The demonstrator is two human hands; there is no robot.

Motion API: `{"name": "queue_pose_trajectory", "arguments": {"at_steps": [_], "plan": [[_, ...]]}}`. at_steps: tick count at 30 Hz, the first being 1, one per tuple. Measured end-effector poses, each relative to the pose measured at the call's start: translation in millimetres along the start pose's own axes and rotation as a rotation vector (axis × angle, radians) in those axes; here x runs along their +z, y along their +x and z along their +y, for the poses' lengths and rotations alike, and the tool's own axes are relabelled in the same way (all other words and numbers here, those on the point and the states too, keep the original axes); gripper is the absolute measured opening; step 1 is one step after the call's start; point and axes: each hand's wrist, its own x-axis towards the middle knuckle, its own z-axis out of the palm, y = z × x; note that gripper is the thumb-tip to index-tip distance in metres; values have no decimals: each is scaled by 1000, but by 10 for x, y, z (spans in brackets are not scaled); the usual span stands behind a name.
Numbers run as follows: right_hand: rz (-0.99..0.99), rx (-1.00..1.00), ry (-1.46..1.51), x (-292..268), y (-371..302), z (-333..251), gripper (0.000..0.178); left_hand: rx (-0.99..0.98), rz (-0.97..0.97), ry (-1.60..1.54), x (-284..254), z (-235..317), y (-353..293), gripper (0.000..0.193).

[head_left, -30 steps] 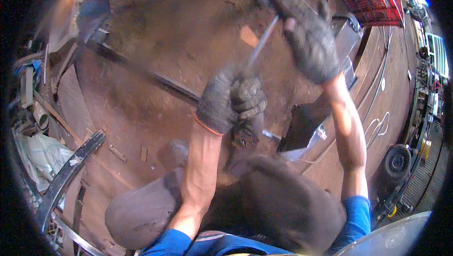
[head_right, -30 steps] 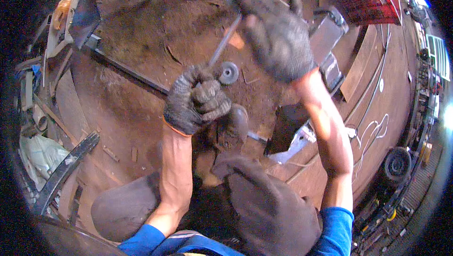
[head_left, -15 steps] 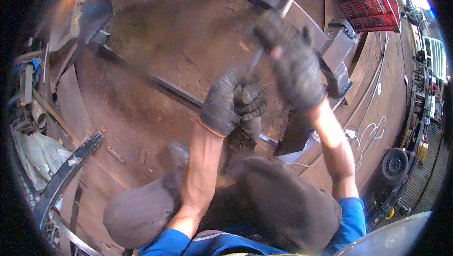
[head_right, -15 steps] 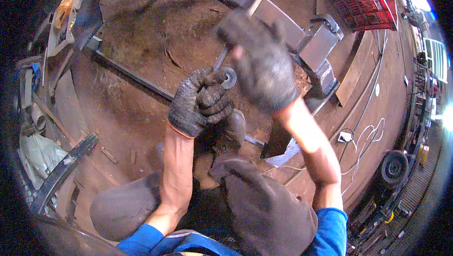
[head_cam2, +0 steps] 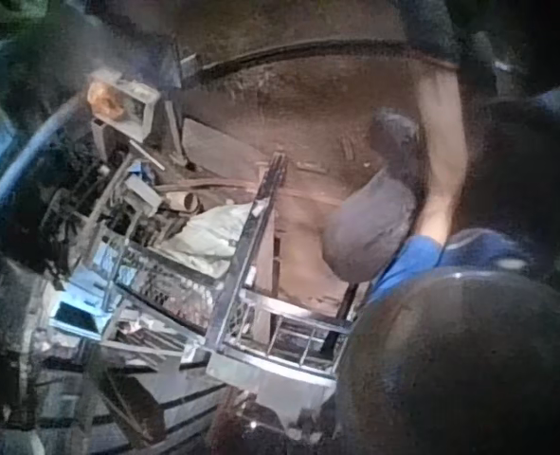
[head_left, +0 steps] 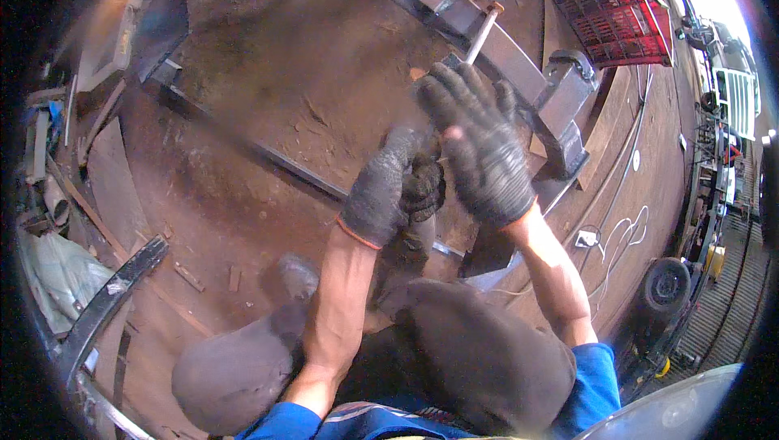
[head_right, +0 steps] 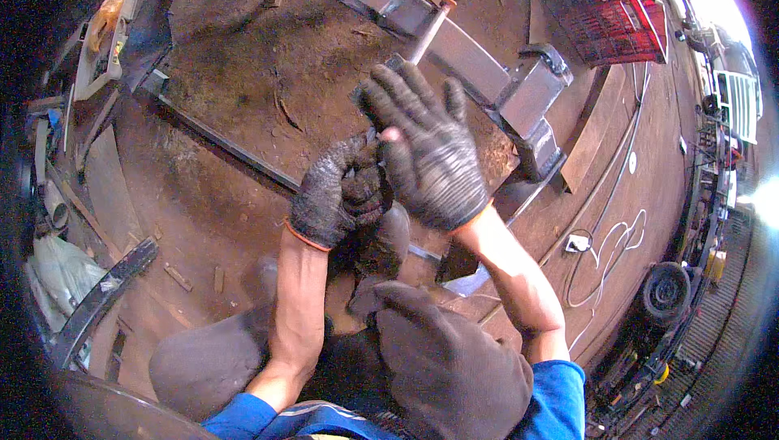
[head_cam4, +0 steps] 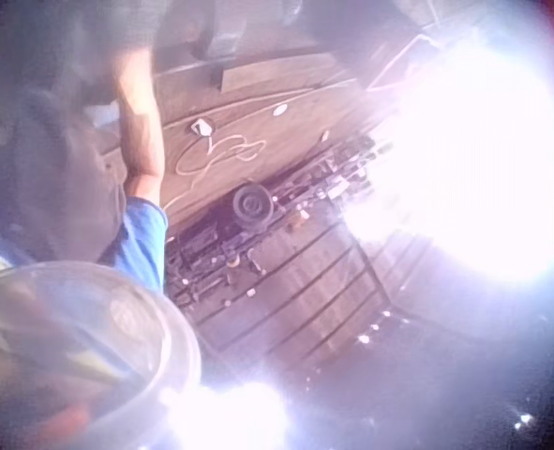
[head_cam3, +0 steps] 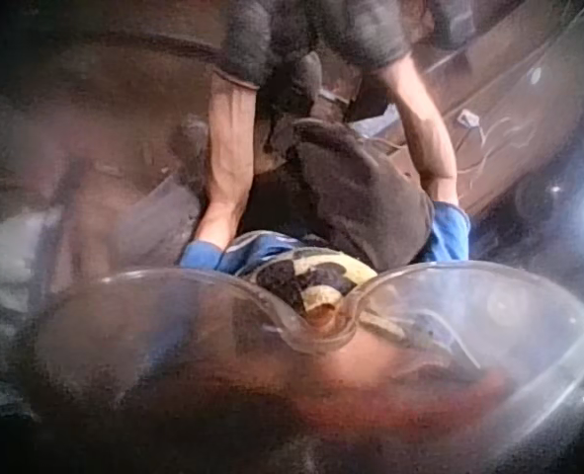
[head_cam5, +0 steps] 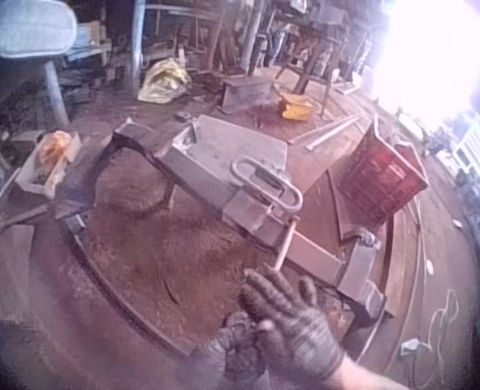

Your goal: The person kneels on the workshop floor and uses a hammer to strike a metal rod held against a grinding wheel, then flips the rod to work the other side. The person repeats this process on a second metal rod, striking each end against the wheel to sharpen or shape it.

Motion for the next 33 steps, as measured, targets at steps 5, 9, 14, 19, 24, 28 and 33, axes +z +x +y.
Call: {"name": "queue_pose_trajectory", "arguments": {"at_steps": [5, 9, 14, 19, 24, 28, 33], "plan": [[104, 15, 41, 29, 334, 555, 46, -23, -181, -25, -127, -91, 52, 24], [43, 13, 41, 18, -14, 138, 45, -33, -122, 2, -84, -82, 99, 27], [56, 1, -16, 145, 197, 384, 43, 48, -106, 122, -210, -103, 122, 26], [82, 8, 46, -71, 280, 495, 43, 144, -178, 230, -261, -198, 155, 27], [32, -65, 11, 84, 17, -16, 46, 536, -154, 724, -585, -206, 349, 28], [87, 24, 165, 43, 345, 655, 52, 659, -45, 937, -571, -385, 258, 31], [70, -8, -2, 63, 26, 125, 48, 481, 42, 776, -423, -270, 267, 27]]}}
